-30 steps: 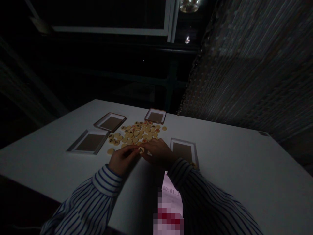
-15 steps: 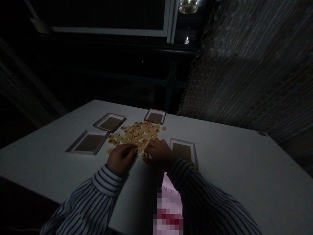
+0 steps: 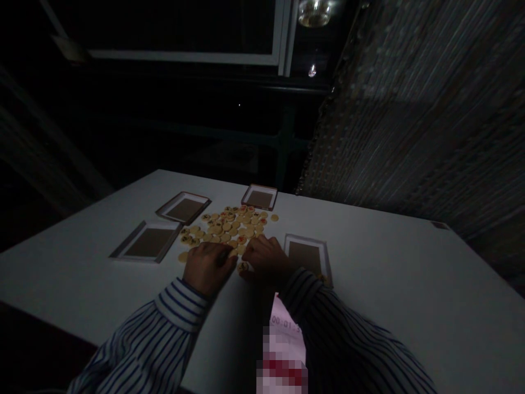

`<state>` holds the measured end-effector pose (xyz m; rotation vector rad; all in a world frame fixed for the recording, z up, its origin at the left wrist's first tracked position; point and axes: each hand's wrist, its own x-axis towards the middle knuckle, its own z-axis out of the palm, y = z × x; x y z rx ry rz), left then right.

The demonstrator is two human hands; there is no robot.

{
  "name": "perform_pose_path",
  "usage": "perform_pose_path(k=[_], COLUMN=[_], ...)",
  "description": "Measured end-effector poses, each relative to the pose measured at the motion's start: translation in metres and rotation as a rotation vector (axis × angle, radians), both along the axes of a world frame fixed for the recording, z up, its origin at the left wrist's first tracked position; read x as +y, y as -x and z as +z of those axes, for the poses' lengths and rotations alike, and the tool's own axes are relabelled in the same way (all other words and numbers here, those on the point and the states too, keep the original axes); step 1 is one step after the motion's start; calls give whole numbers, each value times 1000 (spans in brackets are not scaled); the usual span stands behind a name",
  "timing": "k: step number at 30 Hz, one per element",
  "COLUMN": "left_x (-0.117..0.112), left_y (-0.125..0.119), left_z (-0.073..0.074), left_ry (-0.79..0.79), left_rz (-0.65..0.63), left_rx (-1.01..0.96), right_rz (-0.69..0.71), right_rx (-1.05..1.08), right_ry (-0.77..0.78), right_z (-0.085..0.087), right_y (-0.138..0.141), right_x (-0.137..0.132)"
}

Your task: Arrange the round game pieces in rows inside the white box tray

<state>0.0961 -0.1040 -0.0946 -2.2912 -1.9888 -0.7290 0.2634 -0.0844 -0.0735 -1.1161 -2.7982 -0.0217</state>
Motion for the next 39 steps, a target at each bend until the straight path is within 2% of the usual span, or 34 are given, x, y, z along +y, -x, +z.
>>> perform_pose_path(k=[9,15,18,21,25,29,32,39], left_x=[-3,-1,2,5,7,5,4,2], left_y=[-6,-4,1,7,9,8,8,9], left_z=[9,3,-4,-9,-10,-4,-1,3], left_ry=[42,4,-39,-71,37,112,152,238], left_rz=[21,-12,-32,-35,-39,-90,-107,-150], left_rx=[70,16,-102,-313,-687,-932,-1032,-1074], right_rz=[-23,-42,-82,-111,-102,-55,-27,38], right_rx=[58,78,99,135,203,302,368,474], right_ry=[-51,-43,-58,-75,-79,-62,-36,14], right_z=[4,6,5,6,7,3,1,2], right_y=[1,1,2,3,4,6,8,11], right_x=[-2,-2,-1,0,1,2,4,6])
